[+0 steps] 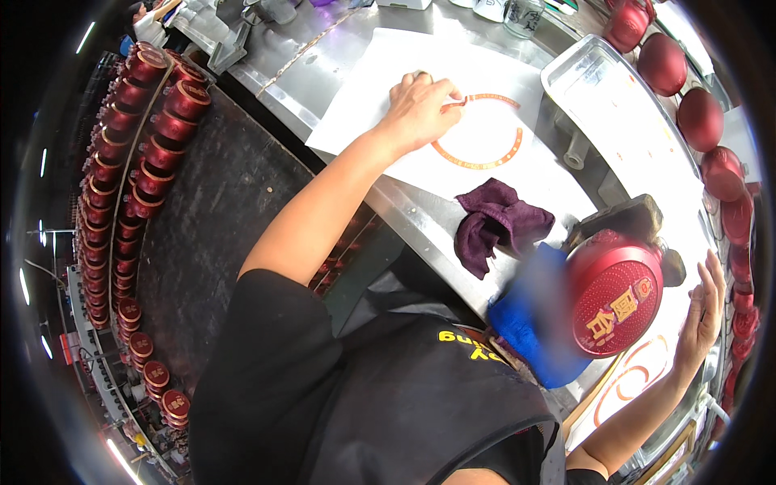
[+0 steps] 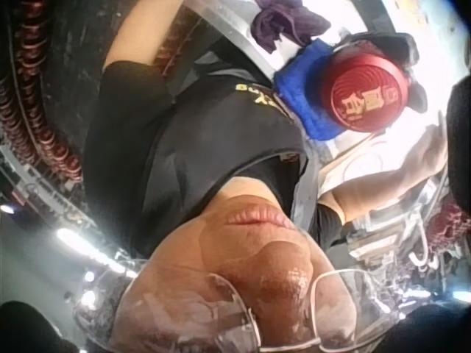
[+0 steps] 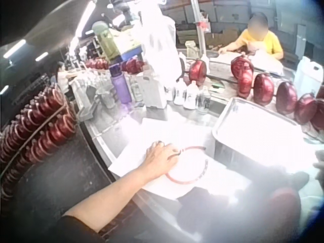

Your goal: The person applies gold circular stickers to red spherical ornaments. They peel each sticker from a backing sheet, place it on the ornament's surface, and smooth it with a cloth. The person repeats this process for multiple ornaments, handling them one at a time.

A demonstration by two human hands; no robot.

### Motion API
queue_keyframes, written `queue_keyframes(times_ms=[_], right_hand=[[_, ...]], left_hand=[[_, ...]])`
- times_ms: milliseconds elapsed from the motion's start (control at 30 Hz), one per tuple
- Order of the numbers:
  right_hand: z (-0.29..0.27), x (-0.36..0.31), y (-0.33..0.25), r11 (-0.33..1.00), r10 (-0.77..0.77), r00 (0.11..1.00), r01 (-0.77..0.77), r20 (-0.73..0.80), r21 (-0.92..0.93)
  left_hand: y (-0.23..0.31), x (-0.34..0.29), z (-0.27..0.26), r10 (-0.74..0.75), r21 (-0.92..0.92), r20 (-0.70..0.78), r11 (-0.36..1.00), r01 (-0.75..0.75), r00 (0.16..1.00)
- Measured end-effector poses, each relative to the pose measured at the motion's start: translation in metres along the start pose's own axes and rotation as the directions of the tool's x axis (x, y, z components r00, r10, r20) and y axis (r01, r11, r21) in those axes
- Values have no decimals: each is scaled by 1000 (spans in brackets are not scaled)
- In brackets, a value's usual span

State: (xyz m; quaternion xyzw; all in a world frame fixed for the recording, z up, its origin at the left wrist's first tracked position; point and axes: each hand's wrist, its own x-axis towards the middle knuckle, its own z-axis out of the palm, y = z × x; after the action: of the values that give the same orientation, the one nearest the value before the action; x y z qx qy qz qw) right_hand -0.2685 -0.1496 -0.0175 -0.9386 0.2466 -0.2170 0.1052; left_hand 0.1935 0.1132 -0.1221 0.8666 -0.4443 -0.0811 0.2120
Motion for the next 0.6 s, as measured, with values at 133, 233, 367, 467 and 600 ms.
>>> queue_keyframes(times_ms=[133, 233, 367, 467, 600], right_hand=[[-11, 17, -19, 994, -69, 997, 71, 24, -81], [-21, 41, -44, 928, -294, 954, 298, 48, -224], [-22, 83, -94, 851, -425, 892, 452, 153, -267], [-4, 127, -132, 814, -509, 843, 537, 173, -221], [54, 213, -180, 795, -579, 785, 603, 219, -61]], left_hand=[[7, 22, 11, -28, 44, -25, 999, 29, 999], [7, 33, 17, -14, 41, 35, 999, 13, 999], [-1, 43, 15, 42, -195, -48, 979, -51, 998], [-10, 39, 1, 26, -676, -37, 736, -45, 999], [-17, 12, -39, -87, -970, -148, 209, -127, 985]])
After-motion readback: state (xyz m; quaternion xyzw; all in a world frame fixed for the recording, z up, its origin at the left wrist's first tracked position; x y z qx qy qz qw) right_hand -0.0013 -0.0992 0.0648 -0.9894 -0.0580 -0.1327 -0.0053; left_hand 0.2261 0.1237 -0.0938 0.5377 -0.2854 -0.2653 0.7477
